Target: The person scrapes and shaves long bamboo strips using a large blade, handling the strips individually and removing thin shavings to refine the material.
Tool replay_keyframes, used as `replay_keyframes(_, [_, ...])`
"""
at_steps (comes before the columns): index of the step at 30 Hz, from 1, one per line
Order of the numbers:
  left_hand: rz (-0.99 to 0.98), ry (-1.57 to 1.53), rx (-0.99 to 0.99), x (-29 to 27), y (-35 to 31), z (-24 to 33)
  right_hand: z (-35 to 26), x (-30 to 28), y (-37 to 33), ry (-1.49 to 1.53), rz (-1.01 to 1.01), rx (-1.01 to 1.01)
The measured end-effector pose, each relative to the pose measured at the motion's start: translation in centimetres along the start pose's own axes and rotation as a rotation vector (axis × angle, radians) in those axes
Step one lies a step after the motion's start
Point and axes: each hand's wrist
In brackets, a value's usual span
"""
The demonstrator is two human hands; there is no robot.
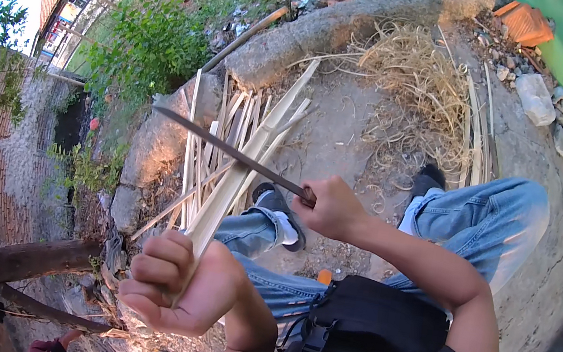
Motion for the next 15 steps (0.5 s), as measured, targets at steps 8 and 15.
replay_keyframes(8, [-0.03,-0.037,-0.035,1.5,-0.5,-0.4,3.5,-0.9,3.2,-0.025,0.068,0.075])
replay_keyframes(15, [-0.118,-0.048,-0.038,1.7,-0.3,-0.9,4.2,-1.7,3.8,0.062,0.011,0.19])
Point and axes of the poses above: each hand's wrist, its own y-axis towards the middle knuckle, its own x-axis out of the palm, z = x × y, and after that the axes turned 6 degrees about z, right-handed
